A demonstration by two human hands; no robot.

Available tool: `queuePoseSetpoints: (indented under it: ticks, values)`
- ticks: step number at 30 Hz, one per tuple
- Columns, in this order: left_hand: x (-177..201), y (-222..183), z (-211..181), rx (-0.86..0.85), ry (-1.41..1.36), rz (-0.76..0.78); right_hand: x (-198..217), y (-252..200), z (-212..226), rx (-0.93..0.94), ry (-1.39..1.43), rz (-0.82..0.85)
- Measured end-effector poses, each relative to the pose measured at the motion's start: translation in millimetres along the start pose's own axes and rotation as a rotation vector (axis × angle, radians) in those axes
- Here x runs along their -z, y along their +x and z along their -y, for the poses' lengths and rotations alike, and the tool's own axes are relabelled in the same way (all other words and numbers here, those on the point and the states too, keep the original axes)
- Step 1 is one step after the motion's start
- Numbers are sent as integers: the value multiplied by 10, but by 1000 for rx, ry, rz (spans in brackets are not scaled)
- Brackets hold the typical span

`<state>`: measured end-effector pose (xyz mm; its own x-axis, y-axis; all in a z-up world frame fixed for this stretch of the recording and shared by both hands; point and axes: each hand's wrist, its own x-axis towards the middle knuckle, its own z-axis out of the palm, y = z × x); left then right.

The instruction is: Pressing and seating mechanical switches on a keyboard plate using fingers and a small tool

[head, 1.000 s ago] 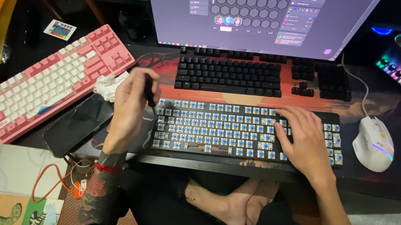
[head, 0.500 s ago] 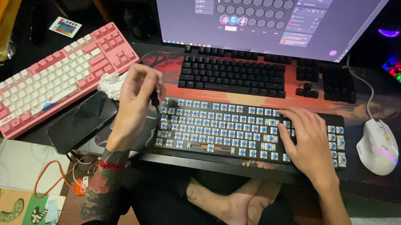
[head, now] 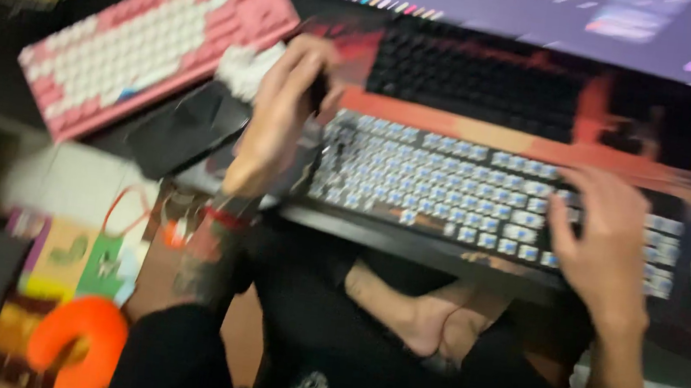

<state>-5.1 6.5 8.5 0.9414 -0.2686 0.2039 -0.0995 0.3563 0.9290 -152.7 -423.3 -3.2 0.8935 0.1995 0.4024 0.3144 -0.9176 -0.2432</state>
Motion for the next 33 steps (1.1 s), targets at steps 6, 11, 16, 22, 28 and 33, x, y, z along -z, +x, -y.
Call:
queuePoseSetpoints:
  ticks: [6,11,16,22,28,33]
  values:
    - [-296,-155,-491,9,-65,-19,62,-20,95,19,9,22]
    - [-441,-379,-578,14,-119,-2,46,-62,59,28,-36,44]
    - [-526,-536,-527,65,-237,45,46,-63,55,65,-5,28]
    - [-432,-480,-323,53,-138,-36,45,-64,34,50,-13,33]
    - [-387,-516,-314,60,-222,-43,67,-38,72,44,15,19]
    - [-401,-534,-286,24,-214,-33,73,-17,70,35,-7,29]
